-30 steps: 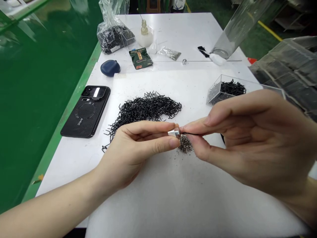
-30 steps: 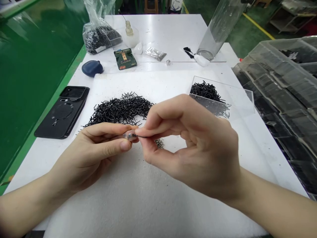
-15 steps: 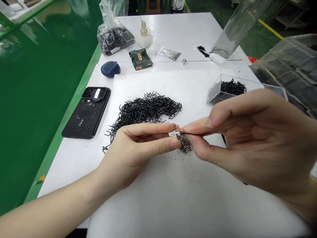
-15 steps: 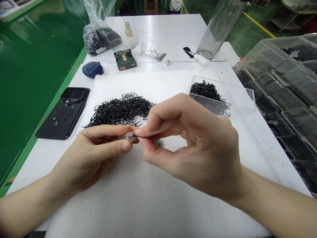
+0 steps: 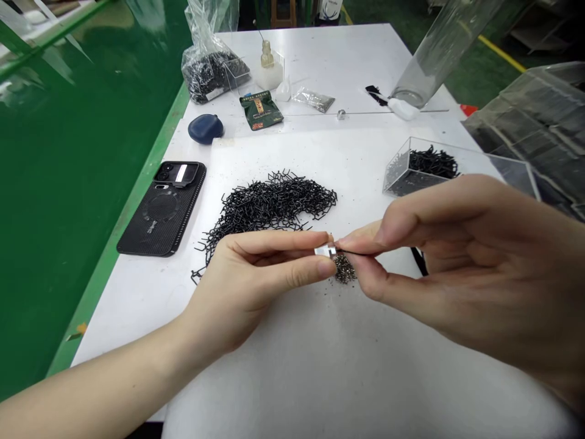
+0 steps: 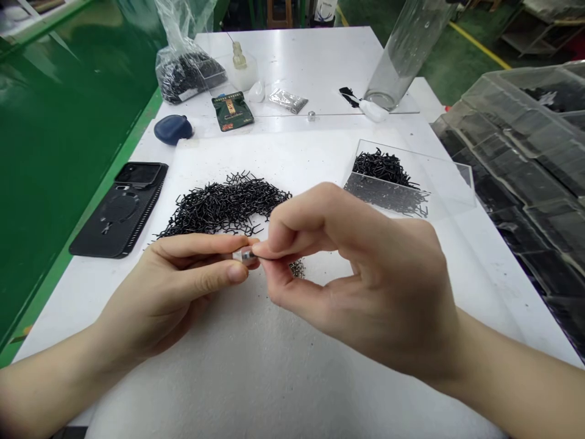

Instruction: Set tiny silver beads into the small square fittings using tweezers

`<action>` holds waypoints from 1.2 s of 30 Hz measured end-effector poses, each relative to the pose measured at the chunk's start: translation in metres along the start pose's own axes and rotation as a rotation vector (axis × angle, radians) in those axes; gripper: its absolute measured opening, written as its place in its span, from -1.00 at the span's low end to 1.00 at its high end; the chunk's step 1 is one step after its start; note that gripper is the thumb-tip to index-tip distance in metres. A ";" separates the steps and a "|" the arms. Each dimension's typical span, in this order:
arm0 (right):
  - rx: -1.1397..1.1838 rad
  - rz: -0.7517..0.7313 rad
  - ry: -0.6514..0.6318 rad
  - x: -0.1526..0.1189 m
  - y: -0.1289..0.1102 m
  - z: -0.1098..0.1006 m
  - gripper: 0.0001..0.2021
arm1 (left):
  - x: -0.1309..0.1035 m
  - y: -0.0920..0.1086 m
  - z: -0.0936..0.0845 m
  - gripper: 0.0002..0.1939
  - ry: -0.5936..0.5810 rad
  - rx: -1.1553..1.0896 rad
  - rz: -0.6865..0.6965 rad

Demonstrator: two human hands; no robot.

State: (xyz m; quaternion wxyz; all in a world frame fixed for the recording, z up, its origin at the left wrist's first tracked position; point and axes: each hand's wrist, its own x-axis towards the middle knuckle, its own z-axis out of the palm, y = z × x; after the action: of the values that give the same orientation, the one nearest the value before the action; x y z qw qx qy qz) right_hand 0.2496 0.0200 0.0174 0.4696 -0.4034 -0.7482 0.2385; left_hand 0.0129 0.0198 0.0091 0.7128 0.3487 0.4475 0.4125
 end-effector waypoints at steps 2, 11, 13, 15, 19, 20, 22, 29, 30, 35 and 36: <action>0.002 -0.015 -0.020 0.001 0.000 -0.002 -0.69 | -0.002 -0.001 -0.001 -0.71 -0.007 0.022 0.023; 0.047 0.004 -0.122 0.004 -0.001 -0.009 -0.71 | -0.008 -0.001 0.001 -0.73 -0.009 0.083 0.093; 0.051 -0.011 -0.123 0.004 -0.001 -0.009 -0.70 | -0.009 0.000 0.001 -0.72 -0.008 0.067 0.078; 0.063 -0.015 -0.124 0.005 -0.001 -0.009 -0.71 | -0.010 0.000 0.001 -0.71 -0.013 0.050 0.073; 0.106 -0.009 -0.129 0.007 0.001 -0.008 -0.70 | -0.009 0.000 0.000 -0.69 -0.022 0.031 0.080; 0.113 -0.016 -0.132 0.007 0.002 -0.008 -0.69 | -0.008 0.000 0.000 -0.69 -0.027 0.031 0.082; 0.120 -0.041 -0.131 0.007 0.003 -0.008 -0.70 | -0.006 -0.002 0.000 -0.69 -0.037 0.037 0.084; 0.119 -0.112 -0.143 0.009 0.009 -0.007 -0.72 | -0.004 -0.003 -0.002 -0.69 -0.037 0.058 0.090; 0.121 -0.117 -0.142 0.009 0.009 -0.007 -0.72 | -0.004 -0.003 -0.002 -0.69 -0.034 0.053 0.089; 0.135 -0.109 -0.128 0.009 0.012 -0.006 -0.72 | -0.004 -0.001 -0.001 -0.68 -0.036 0.026 0.108; 0.141 -0.107 -0.124 0.008 0.013 -0.006 -0.73 | -0.004 -0.001 -0.001 -0.68 -0.039 0.017 0.111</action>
State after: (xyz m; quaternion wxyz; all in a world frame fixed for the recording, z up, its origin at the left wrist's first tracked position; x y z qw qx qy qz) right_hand 0.2578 0.0340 0.0146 0.4616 -0.3133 -0.7776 0.2899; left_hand 0.0118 0.0161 0.0092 0.6943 0.3870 0.4170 0.4409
